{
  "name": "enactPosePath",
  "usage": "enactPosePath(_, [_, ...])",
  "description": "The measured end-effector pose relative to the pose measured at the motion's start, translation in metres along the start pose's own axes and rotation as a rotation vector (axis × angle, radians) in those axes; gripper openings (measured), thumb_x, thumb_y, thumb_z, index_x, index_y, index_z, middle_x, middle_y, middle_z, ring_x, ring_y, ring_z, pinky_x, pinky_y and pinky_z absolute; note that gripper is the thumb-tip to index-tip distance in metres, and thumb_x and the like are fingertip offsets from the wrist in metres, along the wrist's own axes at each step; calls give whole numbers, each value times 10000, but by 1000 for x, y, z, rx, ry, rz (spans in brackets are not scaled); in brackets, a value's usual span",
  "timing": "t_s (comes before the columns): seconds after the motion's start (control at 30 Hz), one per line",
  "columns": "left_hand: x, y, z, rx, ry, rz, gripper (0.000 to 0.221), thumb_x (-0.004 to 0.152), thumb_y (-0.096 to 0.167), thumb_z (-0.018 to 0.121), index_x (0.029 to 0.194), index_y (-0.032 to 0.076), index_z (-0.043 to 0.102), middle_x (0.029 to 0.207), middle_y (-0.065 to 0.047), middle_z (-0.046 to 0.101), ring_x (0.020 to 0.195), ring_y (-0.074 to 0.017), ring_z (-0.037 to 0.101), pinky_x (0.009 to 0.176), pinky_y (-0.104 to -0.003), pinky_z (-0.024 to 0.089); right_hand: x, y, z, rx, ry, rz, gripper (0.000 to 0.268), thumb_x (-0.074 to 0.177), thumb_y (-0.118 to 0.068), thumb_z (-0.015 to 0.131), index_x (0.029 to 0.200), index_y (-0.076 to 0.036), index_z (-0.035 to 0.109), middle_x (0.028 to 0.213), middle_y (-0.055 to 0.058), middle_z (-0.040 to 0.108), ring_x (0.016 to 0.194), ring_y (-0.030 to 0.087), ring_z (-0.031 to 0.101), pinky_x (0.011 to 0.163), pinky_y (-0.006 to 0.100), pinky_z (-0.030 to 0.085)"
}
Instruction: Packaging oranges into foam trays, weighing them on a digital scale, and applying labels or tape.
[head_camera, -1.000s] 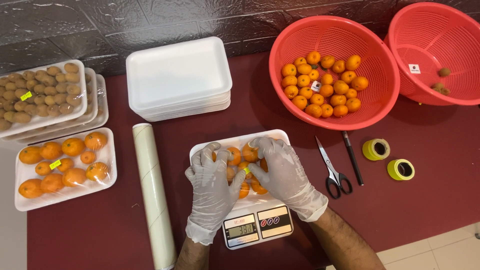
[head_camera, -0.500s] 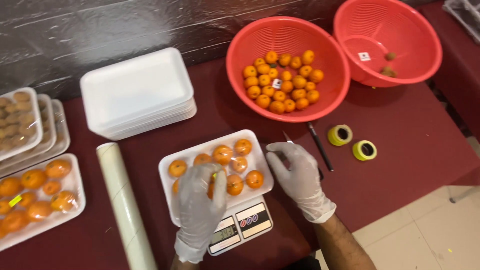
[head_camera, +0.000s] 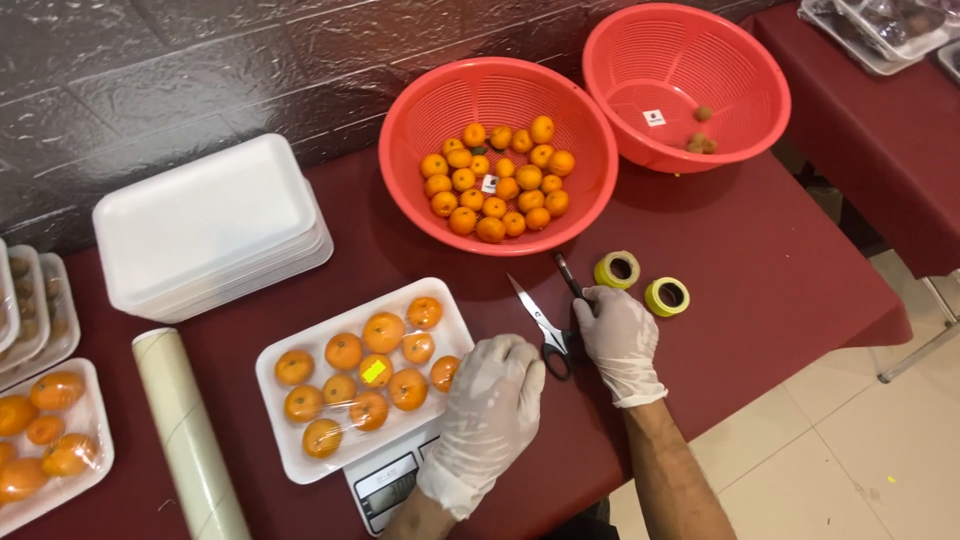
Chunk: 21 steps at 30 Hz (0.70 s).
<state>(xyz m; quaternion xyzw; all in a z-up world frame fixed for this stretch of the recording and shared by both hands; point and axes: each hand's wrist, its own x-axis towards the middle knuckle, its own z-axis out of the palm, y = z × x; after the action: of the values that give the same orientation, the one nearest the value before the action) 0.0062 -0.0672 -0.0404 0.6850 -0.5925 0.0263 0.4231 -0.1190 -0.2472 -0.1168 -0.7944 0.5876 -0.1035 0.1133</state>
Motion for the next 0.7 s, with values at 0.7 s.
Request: enactPosePath(0.7, [46,-20,55,341,-336,149,187,907,350,686,1079,282,658,931,60,608,1022,-194,611,924,-413,439,-45,17,-101,630,-36,-259,225,802,-225,834,1022,-206,792,935,2,713,953,199,720,882,376,592])
